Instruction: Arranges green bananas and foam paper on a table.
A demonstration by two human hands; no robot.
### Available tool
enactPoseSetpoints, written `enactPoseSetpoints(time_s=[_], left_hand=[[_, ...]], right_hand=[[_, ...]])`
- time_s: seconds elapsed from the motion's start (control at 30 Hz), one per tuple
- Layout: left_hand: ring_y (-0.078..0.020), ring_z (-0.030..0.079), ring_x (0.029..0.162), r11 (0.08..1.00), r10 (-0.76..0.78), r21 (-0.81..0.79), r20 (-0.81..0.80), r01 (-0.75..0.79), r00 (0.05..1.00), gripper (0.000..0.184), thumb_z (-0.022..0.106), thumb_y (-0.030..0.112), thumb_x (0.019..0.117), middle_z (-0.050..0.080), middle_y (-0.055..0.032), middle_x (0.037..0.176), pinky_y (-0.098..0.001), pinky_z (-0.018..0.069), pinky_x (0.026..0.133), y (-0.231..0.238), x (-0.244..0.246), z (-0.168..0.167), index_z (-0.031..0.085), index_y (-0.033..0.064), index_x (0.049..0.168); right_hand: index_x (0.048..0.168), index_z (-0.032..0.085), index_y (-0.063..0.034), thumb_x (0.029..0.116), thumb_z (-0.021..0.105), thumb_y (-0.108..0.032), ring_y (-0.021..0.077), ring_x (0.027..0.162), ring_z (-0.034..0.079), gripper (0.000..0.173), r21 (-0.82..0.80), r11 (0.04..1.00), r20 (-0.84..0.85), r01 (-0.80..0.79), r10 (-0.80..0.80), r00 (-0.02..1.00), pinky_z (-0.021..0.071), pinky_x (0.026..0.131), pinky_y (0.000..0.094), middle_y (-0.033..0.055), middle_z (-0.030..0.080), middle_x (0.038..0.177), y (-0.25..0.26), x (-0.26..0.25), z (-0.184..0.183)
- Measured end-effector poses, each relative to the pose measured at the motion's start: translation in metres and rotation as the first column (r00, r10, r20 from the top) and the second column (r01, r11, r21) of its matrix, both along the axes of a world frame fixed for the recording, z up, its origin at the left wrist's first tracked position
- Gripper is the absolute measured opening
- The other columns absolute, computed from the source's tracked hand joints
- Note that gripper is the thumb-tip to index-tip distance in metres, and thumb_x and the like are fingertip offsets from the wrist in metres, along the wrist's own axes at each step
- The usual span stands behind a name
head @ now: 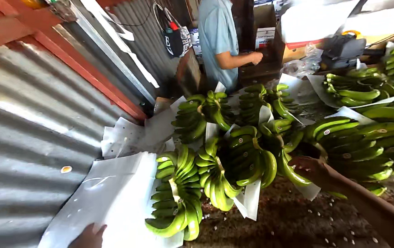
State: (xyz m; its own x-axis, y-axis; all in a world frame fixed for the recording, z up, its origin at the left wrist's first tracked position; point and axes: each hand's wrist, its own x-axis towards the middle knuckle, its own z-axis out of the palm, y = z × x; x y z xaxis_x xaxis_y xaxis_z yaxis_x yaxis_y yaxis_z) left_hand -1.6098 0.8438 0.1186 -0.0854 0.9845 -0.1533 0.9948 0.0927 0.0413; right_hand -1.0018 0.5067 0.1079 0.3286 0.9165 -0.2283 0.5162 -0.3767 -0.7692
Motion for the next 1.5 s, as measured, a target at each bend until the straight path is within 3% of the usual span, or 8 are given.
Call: enactPoseSetpoints(time_s=[0.23, 0.57, 0.73, 0.87, 1.03, 1.23, 1.33, 1.5], left_hand=[[-0.0537, 0.062, 0.111, 0.988, -0.022, 0.125, -0.482, 0.094, 0.876, 0.027, 0.057, 0.015, 0.1027, 0.066, -0.0322, 0.115, -0.0731, 0.0446, 0.093, -0.009, 0.036, 0.155, 0.065, -0.0036, 0.120], [-0.0537, 0.065, 0.102, 0.845, -0.358, 0.263, -0.370, 0.466, 0.857, 0.030, 0.066, 0.017, 0.0998, 0.067, -0.0326, 0.108, -0.0749, 0.0470, 0.084, -0.171, 0.102, 0.327, 0.063, -0.0027, 0.122], [-0.0497, 0.066, 0.104, 0.702, -0.674, 0.246, -0.074, 0.668, 0.735, 0.044, 0.060, 0.022, 0.1003, 0.066, -0.0361, 0.111, -0.0714, 0.0472, 0.090, -0.259, 0.120, 0.329, 0.059, -0.0101, 0.130], [0.0028, 0.067, 0.095, 0.749, -0.657, 0.332, 0.251, 0.574, 0.711, 0.030, 0.059, 0.008, 0.0959, 0.072, -0.0037, 0.105, -0.0244, 0.0563, 0.091, -0.277, 0.133, 0.289, 0.061, -0.0065, 0.122], [-0.0462, 0.028, 0.151, 0.591, -0.718, 0.562, 0.039, 0.578, 0.695, 0.091, 0.075, 0.028, 0.0863, 0.029, -0.0258, 0.163, -0.0692, 0.0223, 0.118, -0.245, 0.184, 0.232, 0.028, 0.0049, 0.161], [-0.0394, 0.058, 0.131, 0.004, -0.786, 0.631, -0.478, 0.776, 0.392, 0.042, 0.049, 0.033, 0.1034, 0.069, -0.0173, 0.127, -0.0714, 0.0219, 0.117, -0.276, 0.353, 0.235, 0.071, 0.0015, 0.120], [-0.0365, 0.072, 0.087, 0.006, -0.773, 0.643, -0.483, 0.766, 0.411, 0.034, 0.051, 0.023, 0.0991, 0.070, -0.0194, 0.088, -0.0556, 0.0545, 0.085, -0.270, 0.388, 0.235, 0.070, -0.0035, 0.091], [-0.0312, 0.067, 0.078, 0.461, -0.872, 0.593, 0.164, 0.660, 0.462, 0.026, 0.050, 0.016, 0.1047, 0.066, -0.0157, 0.081, -0.0532, 0.0523, 0.071, -0.279, 0.416, 0.247, 0.067, -0.0016, 0.098]], right_hand=[[0.129, 0.068, -0.0040, 0.1020, 0.060, -0.011, 0.0341, 0.115, 0.066, 0.029, 0.047, 0.967, 0.175, -0.252, 0.240, 0.955, 0.0530, 0.101, 0.0491, 0.0194, 0.064, 0.134, 0.008, -0.020, 0.038], [0.160, 0.032, -0.0065, 0.0874, 0.082, -0.032, 0.0359, 0.147, 0.041, 0.092, 0.443, 0.764, 0.217, -0.469, 0.416, 0.883, 0.0372, 0.118, 0.0525, 0.0217, 0.037, 0.161, 0.075, -0.110, 0.115], [0.167, 0.010, -0.0160, 0.0691, 0.096, -0.024, 0.0385, 0.154, 0.024, 0.130, 0.631, 0.719, 0.058, -0.290, 0.329, 0.943, 0.0259, 0.120, 0.0653, 0.0174, 0.015, 0.171, 0.097, -0.073, 0.150], [0.149, 0.047, -0.0073, 0.0813, 0.085, -0.011, 0.0233, 0.121, 0.062, 0.077, 0.571, 0.726, -0.104, -0.383, 0.527, 0.843, 0.0502, 0.104, 0.0453, 0.0165, 0.061, 0.135, 0.064, -0.043, 0.169], [0.135, 0.059, 0.0008, 0.1009, 0.067, -0.025, 0.0336, 0.117, 0.062, 0.043, 0.361, 0.800, 0.185, -0.479, 0.441, 0.878, 0.0457, 0.103, 0.0545, 0.0237, 0.065, 0.123, 0.018, -0.043, 0.204], [0.124, 0.066, -0.0048, 0.1043, 0.059, -0.022, 0.0369, 0.109, 0.066, 0.027, 0.130, 0.837, 0.746, -0.531, 0.270, 0.608, 0.0514, 0.088, 0.0568, 0.0173, 0.069, 0.115, -0.018, -0.083, 0.265], [0.114, 0.069, -0.0034, 0.0991, 0.064, -0.015, 0.0357, 0.099, 0.069, 0.019, 0.236, 0.836, 0.845, -0.496, 0.075, 0.529, 0.0542, 0.081, 0.0526, 0.0162, 0.070, 0.103, -0.022, -0.071, 0.262], [0.095, 0.072, -0.0019, 0.0915, 0.069, -0.009, 0.0334, 0.081, 0.071, 0.009, 0.565, 0.555, 0.817, -0.610, -0.275, 0.507, 0.0571, 0.073, 0.0479, 0.0158, 0.070, 0.083, -0.018, -0.042, 0.231]])
